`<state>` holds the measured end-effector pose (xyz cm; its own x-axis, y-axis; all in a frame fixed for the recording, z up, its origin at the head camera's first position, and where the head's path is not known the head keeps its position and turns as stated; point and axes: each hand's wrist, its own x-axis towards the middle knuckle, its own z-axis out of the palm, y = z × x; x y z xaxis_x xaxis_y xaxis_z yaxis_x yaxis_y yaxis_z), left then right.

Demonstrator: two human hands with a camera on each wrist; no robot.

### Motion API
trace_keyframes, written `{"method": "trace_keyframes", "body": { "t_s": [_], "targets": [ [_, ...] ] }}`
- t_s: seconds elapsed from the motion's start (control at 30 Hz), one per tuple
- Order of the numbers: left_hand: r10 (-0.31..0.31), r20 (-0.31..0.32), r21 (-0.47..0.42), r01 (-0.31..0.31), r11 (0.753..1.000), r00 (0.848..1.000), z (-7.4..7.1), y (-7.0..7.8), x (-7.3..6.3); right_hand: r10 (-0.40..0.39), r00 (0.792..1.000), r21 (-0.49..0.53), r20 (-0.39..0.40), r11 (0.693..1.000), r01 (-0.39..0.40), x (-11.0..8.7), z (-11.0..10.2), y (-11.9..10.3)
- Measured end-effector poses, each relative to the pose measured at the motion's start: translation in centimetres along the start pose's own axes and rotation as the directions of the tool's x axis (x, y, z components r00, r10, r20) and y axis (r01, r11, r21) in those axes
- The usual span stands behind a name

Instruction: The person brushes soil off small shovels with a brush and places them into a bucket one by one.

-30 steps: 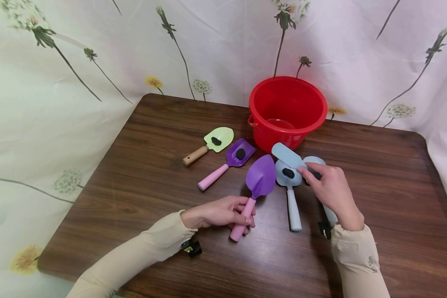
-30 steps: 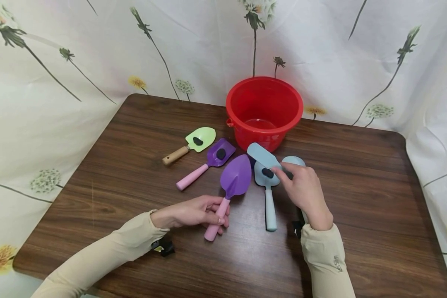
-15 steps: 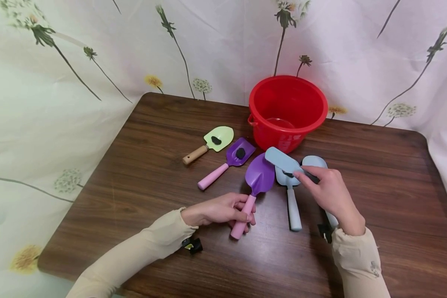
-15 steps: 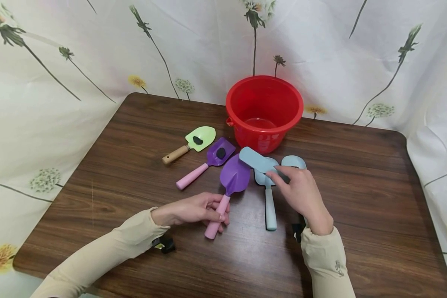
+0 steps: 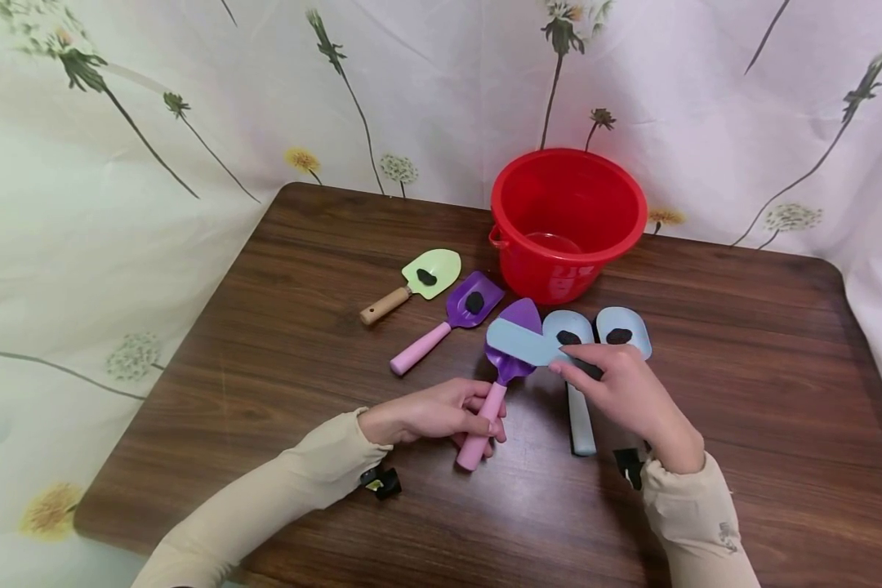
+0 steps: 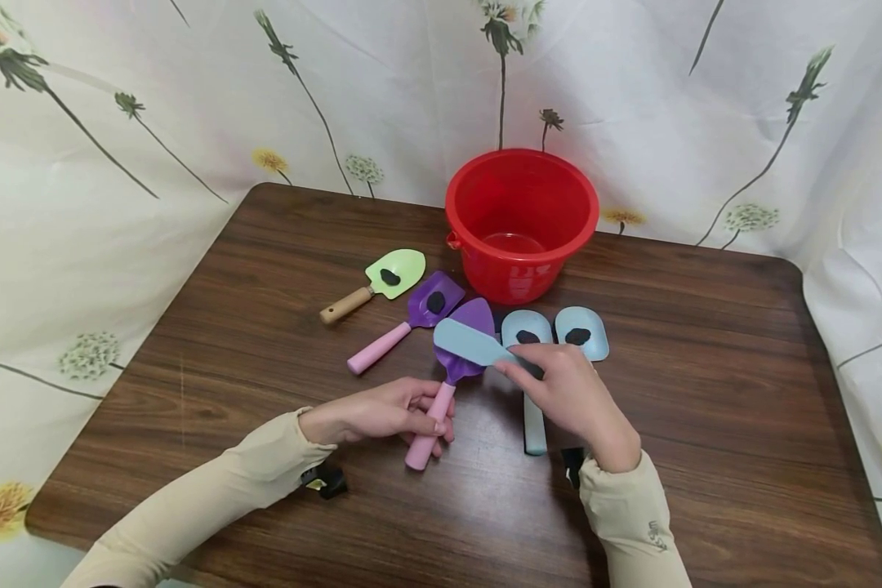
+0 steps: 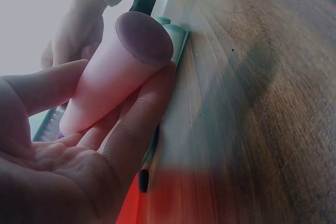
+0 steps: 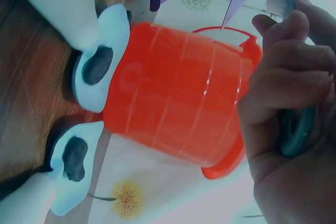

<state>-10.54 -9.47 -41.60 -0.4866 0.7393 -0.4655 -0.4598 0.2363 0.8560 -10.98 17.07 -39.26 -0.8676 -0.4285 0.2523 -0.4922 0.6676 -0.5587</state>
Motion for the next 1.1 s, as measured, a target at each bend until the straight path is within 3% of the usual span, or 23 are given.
{"method": "trace_keyframes", "body": {
  "t_s": [0.37,0.77,1.1],
  "targets": [
    [-0.002,0.013,0.004,0.002,1.000,1.000,0.07,0.13,0.00,-0.093,0.994,0.033,0.060,0.995,0.091,0.34,0.47,-0.75],
    [-0.002,0.013,0.008,0.002,1.000,1.000,0.29,0.15,-0.21,-0.026,0.996,0.024,0.082,0.999,0.024,0.63,0.15,-0.75],
    [0.014,0.019,0.014,-0.014,1.000,1.000,0.33,-0.04,-0.42,0.027,0.998,0.003,0.048,1.000,-0.028,0.78,-0.01,-0.37]
  ]
}}
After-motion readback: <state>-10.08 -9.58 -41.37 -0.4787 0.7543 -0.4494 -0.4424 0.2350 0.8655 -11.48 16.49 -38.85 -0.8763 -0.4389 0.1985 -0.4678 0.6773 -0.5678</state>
